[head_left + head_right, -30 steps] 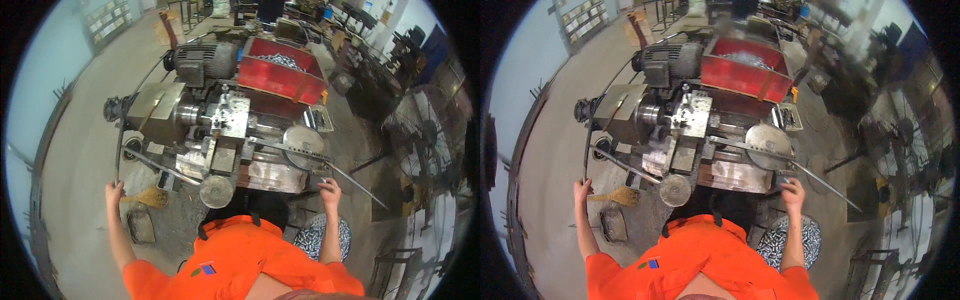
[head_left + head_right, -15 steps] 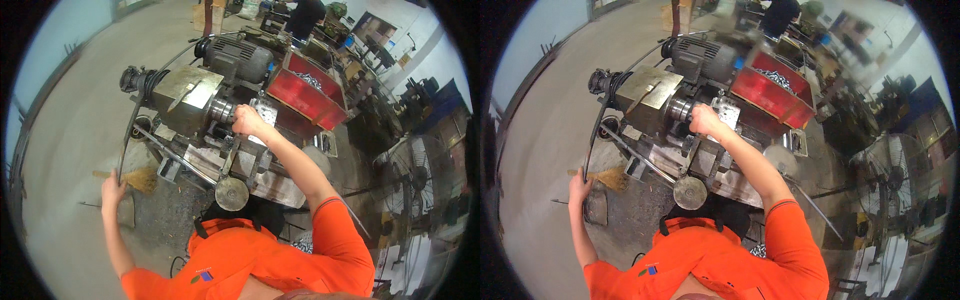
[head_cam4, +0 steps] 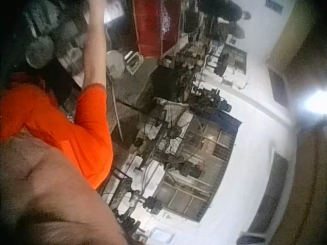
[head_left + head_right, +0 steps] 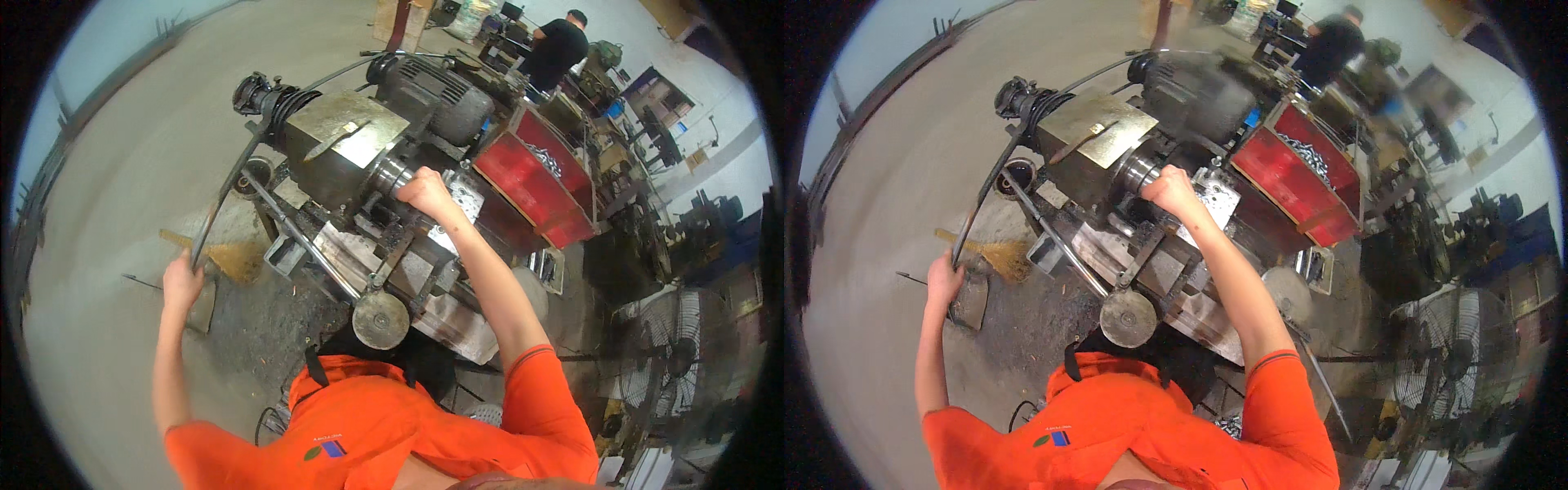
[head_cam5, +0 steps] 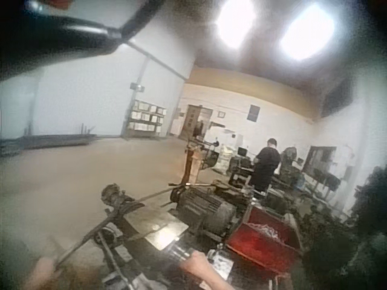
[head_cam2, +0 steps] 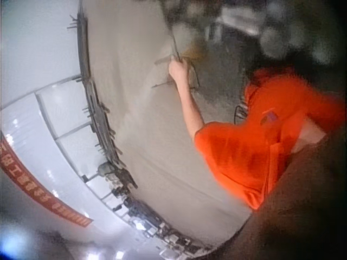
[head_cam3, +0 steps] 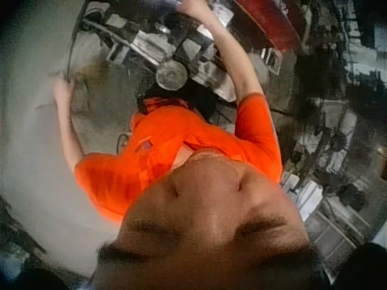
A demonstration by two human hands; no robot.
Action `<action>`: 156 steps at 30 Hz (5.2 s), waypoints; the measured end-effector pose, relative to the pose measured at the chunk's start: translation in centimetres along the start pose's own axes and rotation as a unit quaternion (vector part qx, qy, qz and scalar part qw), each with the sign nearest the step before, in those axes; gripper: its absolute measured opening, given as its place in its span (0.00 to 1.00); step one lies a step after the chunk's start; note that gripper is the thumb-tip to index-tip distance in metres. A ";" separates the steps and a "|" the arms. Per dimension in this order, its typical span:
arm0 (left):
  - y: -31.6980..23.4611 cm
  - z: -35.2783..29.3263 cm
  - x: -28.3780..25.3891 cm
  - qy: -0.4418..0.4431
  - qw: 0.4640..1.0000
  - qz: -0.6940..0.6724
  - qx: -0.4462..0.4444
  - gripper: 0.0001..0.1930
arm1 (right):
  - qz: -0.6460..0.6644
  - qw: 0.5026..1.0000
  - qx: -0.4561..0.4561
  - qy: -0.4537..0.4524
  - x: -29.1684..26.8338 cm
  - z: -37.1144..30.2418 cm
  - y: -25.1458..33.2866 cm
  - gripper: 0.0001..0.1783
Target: The person operates a metal turning machine by inserting metal rods into the chuck, engaging the machine with a lever, and removing finished parts. The person repeatedly cycles through loading, machining, and unloading steps while collecting finished parts in a nearby container.
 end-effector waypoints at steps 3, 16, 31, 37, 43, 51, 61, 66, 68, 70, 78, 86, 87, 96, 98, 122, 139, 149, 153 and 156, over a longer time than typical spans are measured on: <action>0.2 1.0 0.0 0.016 0.999 0.040 -0.007 0.12 | -0.007 0.999 -0.022 0.022 0.5 -0.5 0.0 0.06; 11.3 18.6 -0.8 -0.123 0.963 0.241 0.011 0.11 | 0.083 0.927 0.360 0.073 0.2 -2.1 -2.4 0.12; -10.4 5.2 27.9 0.119 0.892 0.314 0.303 0.14 | -0.022 0.854 0.516 -0.073 -18.0 -34.2 8.5 0.19; -12.6 5.9 21.8 0.111 0.923 0.243 0.275 0.19 | -0.217 0.704 0.673 0.070 -21.6 -56.6 13.8 0.29; -9.8 9.5 15.0 0.219 0.925 -0.309 0.001 0.25 | -0.350 0.601 0.698 0.169 -21.9 -71.0 21.3 0.26; -15.3 7.1 15.4 0.227 0.827 -0.506 -0.090 0.21 | -0.218 0.564 0.786 0.130 -15.2 -62.4 31.2 0.14; -14.2 8.6 16.6 0.175 0.827 -0.526 -0.093 0.16 | 0.170 0.501 0.800 -0.283 -3.3 -53.8 36.0 0.16; -14.9 8.2 16.6 0.204 0.818 -0.533 -0.076 0.16 | 0.143 0.523 0.790 -0.285 -4.3 -52.6 35.8 0.15; -14.7 9.1 16.6 0.223 0.837 -0.494 -0.079 0.17 | 0.118 0.570 0.773 -0.254 -5.1 -52.0 35.2 0.15; -14.1 9.5 16.9 0.247 0.855 -0.447 -0.090 0.17 | 0.106 0.561 0.787 -0.233 -5.8 -53.6 35.1 0.16; -14.3 8.5 17.0 0.264 0.847 -0.454 -0.084 0.23 | -0.222 0.620 0.729 0.187 -19.1 -67.0 25.8 0.17; -10.1 9.3 19.5 0.298 0.803 -0.511 -0.070 0.31 | -0.397 0.593 0.696 0.075 -20.5 -63.5 17.6 0.42; -8.7 10.1 21.2 0.276 0.875 -0.398 -0.022 0.32 | -0.422 0.638 0.644 0.039 -19.3 -60.3 18.3 0.44; -9.8 1.9 27.4 0.043 0.997 0.053 0.041 0.27 | -0.224 0.692 0.684 -0.059 -11.4 -55.8 24.0 0.31; -9.8 1.1 32.0 0.002 0.993 -0.084 0.081 0.22 | -0.180 0.699 0.687 -0.085 -10.2 -54.4 23.8 0.27; -3.2 7.4 -6.1 -0.170 0.976 -0.063 0.120 0.16 | 0.011 0.947 0.318 0.051 -2.6 -3.8 -1.6 0.14; 3.9 10.6 -0.9 -0.083 0.981 0.126 -0.124 0.15 | 0.047 0.944 0.298 0.133 -0.5 -3.2 -1.7 0.16; 4.4 3.8 2.4 -0.005 0.994 -0.092 -0.055 0.16 | -0.079 0.954 0.268 0.109 -5.2 -3.6 -0.2 0.12; 0.3 3.2 3.3 0.262 0.953 -0.148 -0.042 0.10 | -0.130 0.904 0.387 0.131 -16.7 -7.9 -2.7 0.13; -0.8 9.0 7.1 0.304 0.908 -0.288 0.004 0.13 | -0.283 0.900 0.330 -0.018 -24.1 -10.9 -5.8 0.25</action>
Point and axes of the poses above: each hand's wrist, its own z-axis towards the middle knuckle, its own x-axis out of the palm, y = z × x, the point moved 10 cm from there along z, towards the middle knuckle, and after that the axes turned 14 degrees about -x, right-handed, at the moved point
